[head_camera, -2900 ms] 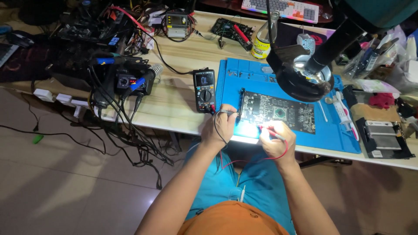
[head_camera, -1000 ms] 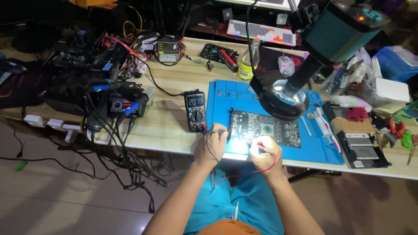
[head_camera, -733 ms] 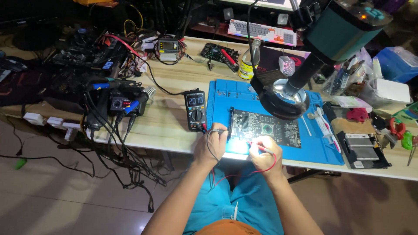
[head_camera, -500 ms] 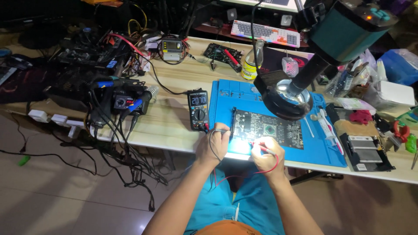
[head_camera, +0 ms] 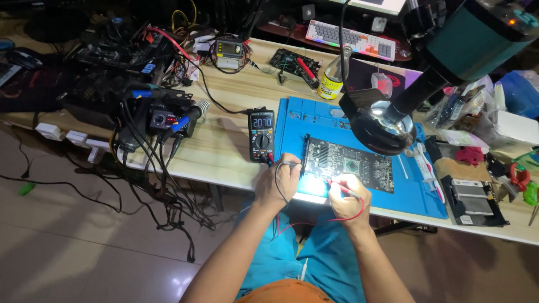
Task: Testing electrical components on a graphics card using a digital multimeter and a digital microscope.
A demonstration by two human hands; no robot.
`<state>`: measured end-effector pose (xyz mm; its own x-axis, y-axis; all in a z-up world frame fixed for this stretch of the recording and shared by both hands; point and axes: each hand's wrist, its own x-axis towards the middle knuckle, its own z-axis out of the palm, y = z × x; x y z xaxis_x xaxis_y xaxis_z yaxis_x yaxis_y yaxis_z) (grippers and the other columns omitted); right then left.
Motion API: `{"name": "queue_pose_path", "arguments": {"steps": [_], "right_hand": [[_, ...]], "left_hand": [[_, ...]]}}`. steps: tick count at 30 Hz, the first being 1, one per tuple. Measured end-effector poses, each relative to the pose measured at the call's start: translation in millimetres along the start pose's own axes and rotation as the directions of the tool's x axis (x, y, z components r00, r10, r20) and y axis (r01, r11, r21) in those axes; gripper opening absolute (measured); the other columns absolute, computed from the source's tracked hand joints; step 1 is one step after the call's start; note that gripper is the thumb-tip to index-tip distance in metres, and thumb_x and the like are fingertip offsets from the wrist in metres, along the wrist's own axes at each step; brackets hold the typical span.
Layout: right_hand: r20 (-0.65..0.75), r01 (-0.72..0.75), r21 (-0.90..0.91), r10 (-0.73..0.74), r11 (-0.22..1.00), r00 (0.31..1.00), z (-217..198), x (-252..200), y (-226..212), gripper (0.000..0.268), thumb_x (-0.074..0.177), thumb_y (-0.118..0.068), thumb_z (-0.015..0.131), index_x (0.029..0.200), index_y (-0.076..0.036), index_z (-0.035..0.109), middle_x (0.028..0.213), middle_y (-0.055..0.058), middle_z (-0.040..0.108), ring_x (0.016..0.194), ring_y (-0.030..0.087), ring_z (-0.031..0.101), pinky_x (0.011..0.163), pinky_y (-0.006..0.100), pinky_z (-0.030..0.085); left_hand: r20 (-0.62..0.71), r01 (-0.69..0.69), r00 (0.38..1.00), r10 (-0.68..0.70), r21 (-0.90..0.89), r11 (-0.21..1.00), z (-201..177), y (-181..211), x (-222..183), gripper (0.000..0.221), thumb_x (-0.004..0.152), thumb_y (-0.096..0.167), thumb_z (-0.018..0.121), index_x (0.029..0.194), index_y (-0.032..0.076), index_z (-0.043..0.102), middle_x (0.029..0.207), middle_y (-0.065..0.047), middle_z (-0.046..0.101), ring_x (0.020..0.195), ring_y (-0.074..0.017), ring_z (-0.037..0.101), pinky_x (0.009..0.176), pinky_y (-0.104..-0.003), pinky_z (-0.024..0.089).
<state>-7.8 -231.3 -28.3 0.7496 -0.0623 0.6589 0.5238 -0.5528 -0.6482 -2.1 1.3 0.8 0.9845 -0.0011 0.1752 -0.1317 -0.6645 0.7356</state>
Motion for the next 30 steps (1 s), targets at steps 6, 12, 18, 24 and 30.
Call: {"name": "queue_pose_path", "arguments": {"steps": [6, 12, 18, 24, 30], "right_hand": [[-0.002, -0.038, -0.033, 0.038, 0.999, 0.999, -1, -3, 7, 0.009, 0.086, -0.002, 0.079, 0.091, -0.010, 0.079, 0.084, 0.013, 0.079, 0.081, 0.035, 0.080, 0.075, 0.040, 0.062], [-0.001, -0.028, -0.023, 0.028, 0.999, 1.000, -1, -2, 10, 0.011, 0.086, -0.002, 0.080, 0.093, -0.010, 0.081, 0.085, 0.014, 0.080, 0.081, 0.036, 0.080, 0.073, 0.041, 0.063], [-0.019, -0.012, -0.023, 0.011, 1.000, 1.000, 1, -3, 16, 0.011, 0.086, -0.001, 0.081, 0.093, -0.009, 0.080, 0.086, 0.016, 0.079, 0.081, 0.037, 0.080, 0.074, 0.041, 0.063], [-0.021, 0.027, -0.038, -0.027, 0.999, 0.999, 2, -7, 19, 0.012, 0.085, 0.000, 0.081, 0.093, -0.009, 0.080, 0.086, 0.015, 0.079, 0.079, 0.038, 0.079, 0.073, 0.040, 0.064], [-0.014, 0.020, -0.049, -0.021, 0.999, 1.000, 5, -9, 24, 0.012, 0.084, -0.002, 0.082, 0.093, -0.010, 0.081, 0.086, 0.014, 0.079, 0.080, 0.037, 0.079, 0.072, 0.041, 0.063]], "left_hand": [[0.000, 0.004, 1.000, -0.004, 0.003, 1.000, 1, 2, 0, 0.021, 0.112, 0.043, 0.051, 0.126, 0.028, 0.057, 0.108, -0.013, 0.081, 0.113, -0.0378, 0.079, 0.097, -0.054, 0.063], [0.011, -0.009, 1.000, 0.009, -0.006, 1.000, 0, 1, 0, 0.024, 0.113, 0.045, 0.049, 0.128, 0.027, 0.057, 0.110, -0.015, 0.081, 0.112, -0.0393, 0.079, 0.097, -0.056, 0.063], [0.016, -0.001, 1.000, 0.001, 0.022, 1.000, 0, 2, 1, 0.025, 0.113, 0.045, 0.049, 0.128, 0.027, 0.056, 0.109, -0.015, 0.080, 0.111, -0.0404, 0.079, 0.095, -0.058, 0.063], [0.022, 0.005, 1.000, -0.007, 0.071, 0.997, 14, -8, 6, 0.026, 0.112, 0.049, 0.046, 0.128, 0.030, 0.055, 0.111, -0.010, 0.081, 0.111, -0.0366, 0.080, 0.095, -0.056, 0.063], [0.002, -0.023, 1.000, 0.023, 0.043, 0.999, 10, -8, 4, 0.024, 0.113, 0.047, 0.048, 0.126, 0.029, 0.055, 0.109, -0.011, 0.081, 0.111, -0.0372, 0.080, 0.094, -0.056, 0.063]]}}
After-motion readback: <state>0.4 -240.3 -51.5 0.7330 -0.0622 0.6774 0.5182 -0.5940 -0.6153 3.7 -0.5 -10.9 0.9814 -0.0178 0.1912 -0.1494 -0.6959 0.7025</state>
